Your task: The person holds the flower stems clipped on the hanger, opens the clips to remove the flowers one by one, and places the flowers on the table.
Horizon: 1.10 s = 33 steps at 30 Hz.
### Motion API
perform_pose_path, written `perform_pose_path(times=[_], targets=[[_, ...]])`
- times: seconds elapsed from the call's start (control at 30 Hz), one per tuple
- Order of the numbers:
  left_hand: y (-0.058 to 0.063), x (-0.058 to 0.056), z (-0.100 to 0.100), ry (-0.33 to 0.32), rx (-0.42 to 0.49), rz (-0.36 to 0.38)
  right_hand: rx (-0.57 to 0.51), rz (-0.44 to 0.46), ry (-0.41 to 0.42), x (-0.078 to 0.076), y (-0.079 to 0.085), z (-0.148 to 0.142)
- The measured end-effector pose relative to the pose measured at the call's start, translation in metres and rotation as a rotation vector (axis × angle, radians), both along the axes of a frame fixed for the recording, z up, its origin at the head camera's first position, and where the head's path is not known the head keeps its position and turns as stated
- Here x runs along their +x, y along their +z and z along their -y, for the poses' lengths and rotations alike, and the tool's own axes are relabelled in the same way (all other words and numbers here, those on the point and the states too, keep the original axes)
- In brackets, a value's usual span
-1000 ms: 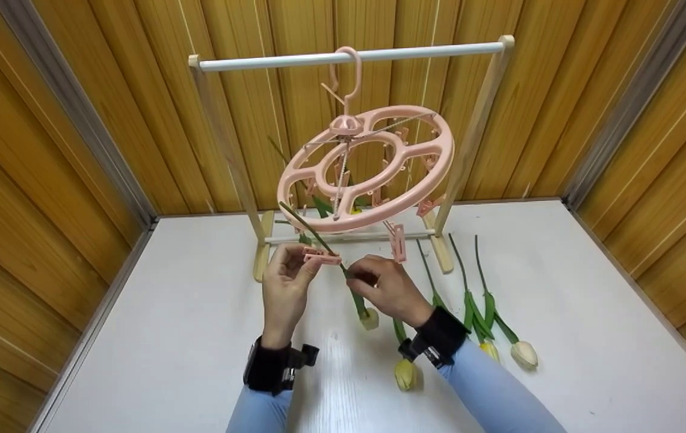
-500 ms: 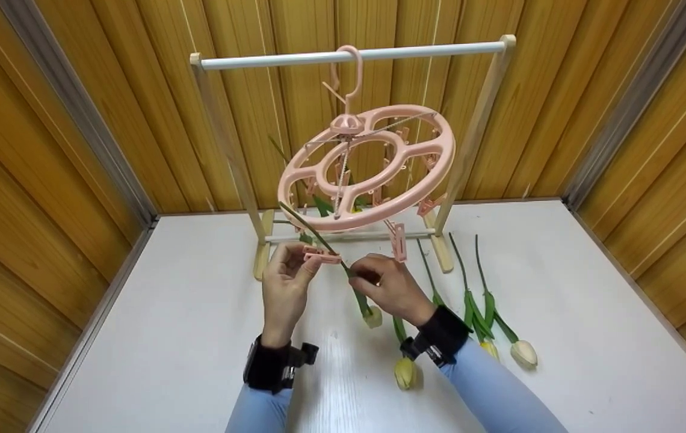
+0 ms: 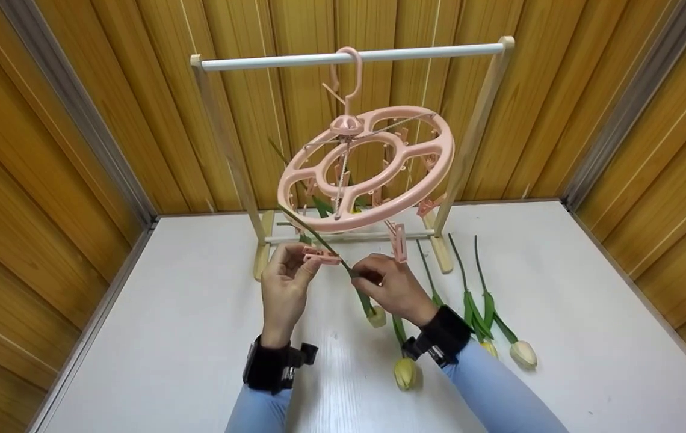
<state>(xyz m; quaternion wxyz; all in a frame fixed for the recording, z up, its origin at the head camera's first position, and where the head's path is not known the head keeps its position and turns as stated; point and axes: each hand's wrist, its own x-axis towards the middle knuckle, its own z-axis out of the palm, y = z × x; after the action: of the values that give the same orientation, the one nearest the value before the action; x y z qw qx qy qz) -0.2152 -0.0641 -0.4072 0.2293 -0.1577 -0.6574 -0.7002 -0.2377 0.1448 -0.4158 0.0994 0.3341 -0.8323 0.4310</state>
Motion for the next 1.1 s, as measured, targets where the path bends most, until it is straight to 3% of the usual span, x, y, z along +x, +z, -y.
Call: perform_pose_path(times=[0.6,1.0,1.1], targets=[[-0.0002,0.0004,-0.0006,0.012,0.005,-0.003,-0.006,0.026,-0.006,0.0032,0.0027,-0.0046],[0.0000,0.0001,-0.0008,-0.004,0.022,-0.009,-0.032,-0.013,-0.008,0.0048,0.0022,-0.0074],[-0.0005,-0.0002,-0.0009,0.022,0.019,-0.006,-0.040,-0.011,-0.009,0.0048,0.0015,-0.0091]])
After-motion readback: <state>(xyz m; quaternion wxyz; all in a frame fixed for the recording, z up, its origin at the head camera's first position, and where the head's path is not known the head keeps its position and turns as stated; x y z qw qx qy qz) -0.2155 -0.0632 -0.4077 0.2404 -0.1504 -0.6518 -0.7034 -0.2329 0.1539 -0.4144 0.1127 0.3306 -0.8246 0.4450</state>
